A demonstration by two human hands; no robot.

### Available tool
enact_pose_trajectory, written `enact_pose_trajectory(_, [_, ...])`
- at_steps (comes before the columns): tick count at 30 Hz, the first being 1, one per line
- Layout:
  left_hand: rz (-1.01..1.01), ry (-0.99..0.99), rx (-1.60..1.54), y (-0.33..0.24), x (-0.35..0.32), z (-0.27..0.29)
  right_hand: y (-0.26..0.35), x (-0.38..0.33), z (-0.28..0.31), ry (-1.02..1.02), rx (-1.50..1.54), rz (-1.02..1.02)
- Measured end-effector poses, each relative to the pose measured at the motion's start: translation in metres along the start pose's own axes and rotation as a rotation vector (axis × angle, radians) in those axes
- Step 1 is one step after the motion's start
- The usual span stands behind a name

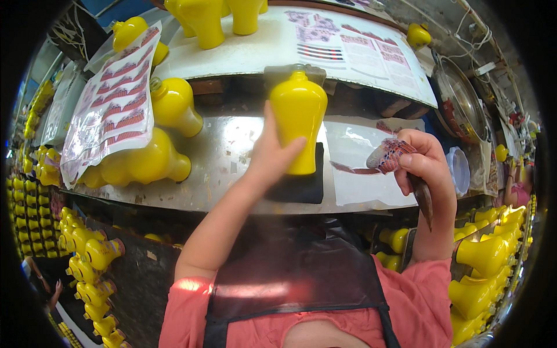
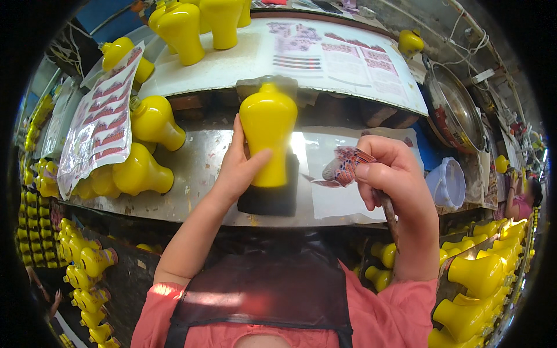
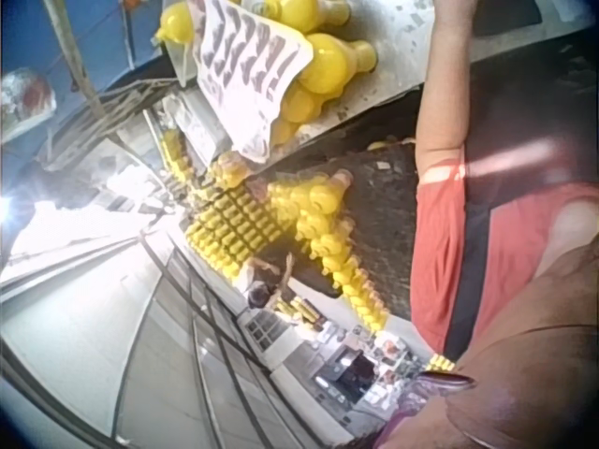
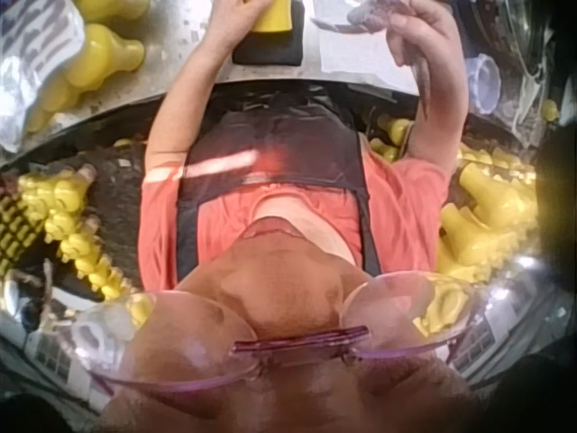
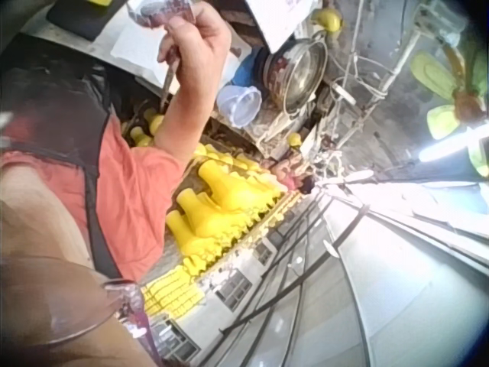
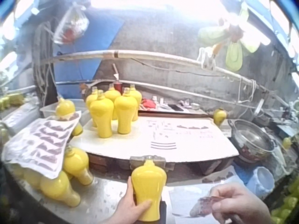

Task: The person applies decorative stickers to yellow ceramic vases, smoothing each sticker with a small tool and pressing the edges to adhere. After finishing one vase, the person places it aside and picks up another to repeat the process.

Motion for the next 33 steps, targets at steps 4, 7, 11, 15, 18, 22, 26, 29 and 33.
enact_pose_trajectory(4, [-0.058,0.103,-0.099,-0.004,0.006,-0.003,0.007,0.007,-0.019,0.144,0.040,0.029])
enact_pose_trajectory(7, [-0.029,0.162,-0.141,-0.009,0.006,-0.005,0.012,0.011,-0.033,0.214,0.020,0.050])
enact_pose_trajectory(11, [0.098,0.216,-0.177,-0.011,0.002,-0.005,0.019,0.013,-0.053,0.268,0.052,0.027])
enact_pose_trajectory(15, [-0.173,-0.104,0.353,-0.049,-0.015,0.020,0.028,0.005,-0.069,0.310,0.055,0.039])
enact_pose_trajectory(18, [-0.380,-0.044,0.254,-0.077,-0.048,0.023,0.031,-0.006,-0.072,0.325,0.058,0.066])
enact_pose_trajectory(22, [0.062,0.504,-0.432,-0.048,-0.078,-0.019,0.024,-0.014,-0.066,0.292,0.120,0.098])
enact_pose_trajectory(26, [0.291,0.690,-0.387,-0.028,-0.101,-0.031,0.005,-0.016,-0.049,0.122,0.155,0.087])
enact_pose_trajectory(29, [0.275,0.676,-0.308,-0.026,-0.106,-0.023,-0.010,-0.017,-0.035,0.016,0.192,0.069])
enact_pose_trajectory(33, [0.309,0.571,-0.310,-0.027,-0.096,-0.004,-0.030,-0.014,-0.020,-0.075,0.214,0.074])
Point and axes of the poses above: each hand's wrist, its own x-axis towards the middle knuckle, its own z-axis out of the back of the hand, y = z × x, the point moved 10 cm from there along x, towards the middle knuckle
